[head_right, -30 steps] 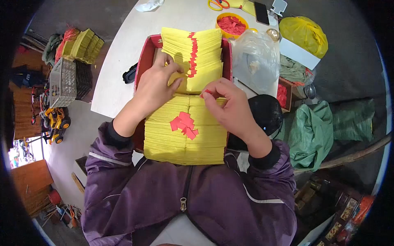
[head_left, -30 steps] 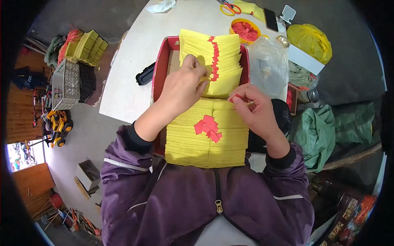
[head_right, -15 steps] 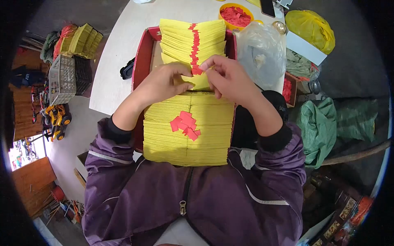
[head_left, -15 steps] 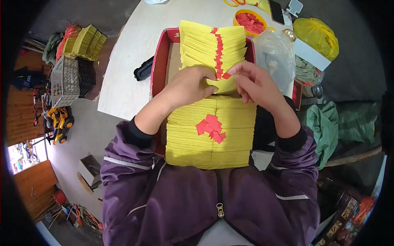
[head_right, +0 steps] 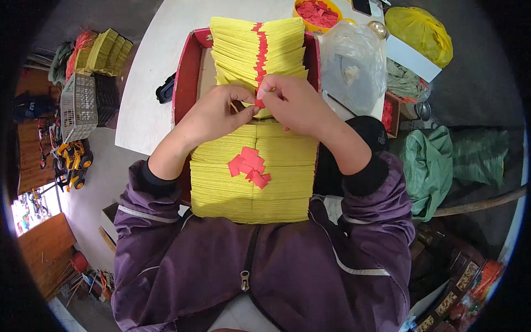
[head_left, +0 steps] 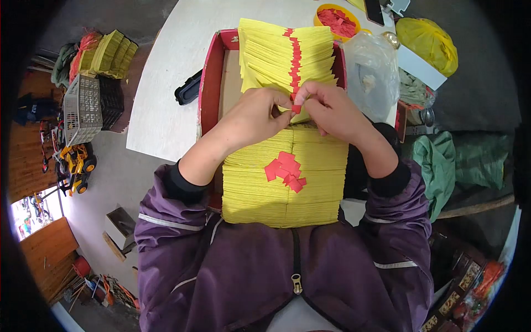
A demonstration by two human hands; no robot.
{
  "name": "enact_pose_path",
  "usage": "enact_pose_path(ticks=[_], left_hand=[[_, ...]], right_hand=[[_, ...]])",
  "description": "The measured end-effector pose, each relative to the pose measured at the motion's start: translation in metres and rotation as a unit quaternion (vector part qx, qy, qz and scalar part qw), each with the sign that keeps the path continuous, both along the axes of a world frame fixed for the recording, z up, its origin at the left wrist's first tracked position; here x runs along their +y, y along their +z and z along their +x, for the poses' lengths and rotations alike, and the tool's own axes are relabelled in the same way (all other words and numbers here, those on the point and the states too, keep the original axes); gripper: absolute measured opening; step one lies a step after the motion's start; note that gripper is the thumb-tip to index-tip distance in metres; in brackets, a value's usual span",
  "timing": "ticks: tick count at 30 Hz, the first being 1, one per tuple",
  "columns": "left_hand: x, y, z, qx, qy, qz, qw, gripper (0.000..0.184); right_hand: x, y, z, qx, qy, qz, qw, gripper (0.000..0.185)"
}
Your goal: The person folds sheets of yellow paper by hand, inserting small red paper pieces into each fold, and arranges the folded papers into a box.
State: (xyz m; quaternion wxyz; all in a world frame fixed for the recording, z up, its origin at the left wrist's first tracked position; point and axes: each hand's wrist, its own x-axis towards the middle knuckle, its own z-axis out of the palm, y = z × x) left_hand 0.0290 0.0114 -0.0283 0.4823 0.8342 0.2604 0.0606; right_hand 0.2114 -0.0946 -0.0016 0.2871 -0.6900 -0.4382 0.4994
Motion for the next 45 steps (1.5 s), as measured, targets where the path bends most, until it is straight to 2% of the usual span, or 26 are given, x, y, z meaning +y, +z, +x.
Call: enact_pose_path(ticks=[1, 5, 11, 16, 20, 26, 31, 35, 36, 40, 41, 45], left_hand=[[0.000, -0.001, 0.000, 0.000, 0.001, -0.001, 1.000, 0.015], [0.004, -0.004, -0.001, 0.011, -0.005, 0.007, 1.000, 0.016], [-0.005, 0.010, -0.005, -0.027, 0.040, -0.004, 0.999, 0.012], [-0.010, 0.021, -0.007, -0.081, 0.063, -0.025, 0.994, 0.009], [-0.010, 0.022, -0.004, -0.059, 0.014, 0.043, 0.997, 0.010], [-0.013, 0.021, -0.004, -0.085, 0.008, 0.098, 0.992, 0.013], [-0.007, 0.010, -0.002, -0.070, 0.017, 0.103, 0.992, 0.016], [-0.008, 0.005, -0.002, -0.081, 0.082, 0.252, 0.961, 0.016], [-0.008, 0.006, -0.003, -0.080, 0.082, 0.252, 0.961, 0.016], [-0.010, 0.024, -0.010, -0.063, 0.060, 0.241, 0.966, 0.013], [-0.011, 0.029, -0.011, -0.063, 0.061, 0.242, 0.966, 0.013], [-0.018, 0.048, -0.013, 0.091, -0.009, 0.038, 0.995, 0.010]], right_hand=[[0.000, -0.003, -0.001, 0.000, 0.001, -0.001, 1.000, 0.017], [-0.009, -0.023, -0.009, -0.111, -0.033, 0.252, 0.961, 0.017], [-0.013, -0.023, -0.010, -0.154, 0.009, 0.193, 0.969, 0.024], [-0.013, -0.019, -0.013, -0.112, -0.030, 0.171, 0.979, 0.026], [-0.018, -0.016, -0.017, -0.187, -0.006, 0.216, 0.958, 0.028], [-0.025, -0.012, -0.015, -0.179, -0.009, 0.222, 0.958, 0.024], [-0.032, -0.013, -0.015, -0.247, 0.068, 0.300, 0.919, 0.017], [-0.037, -0.023, -0.014, -0.358, 0.182, 0.336, 0.852, 0.012], [-0.036, -0.023, -0.015, -0.358, 0.182, 0.337, 0.852, 0.012], [-0.028, -0.017, -0.016, -0.275, 0.070, 0.244, 0.927, 0.010], [-0.027, -0.019, -0.015, -0.274, 0.070, 0.245, 0.927, 0.010], [-0.024, -0.028, -0.012, -0.273, 0.049, 0.251, 0.927, 0.012]])
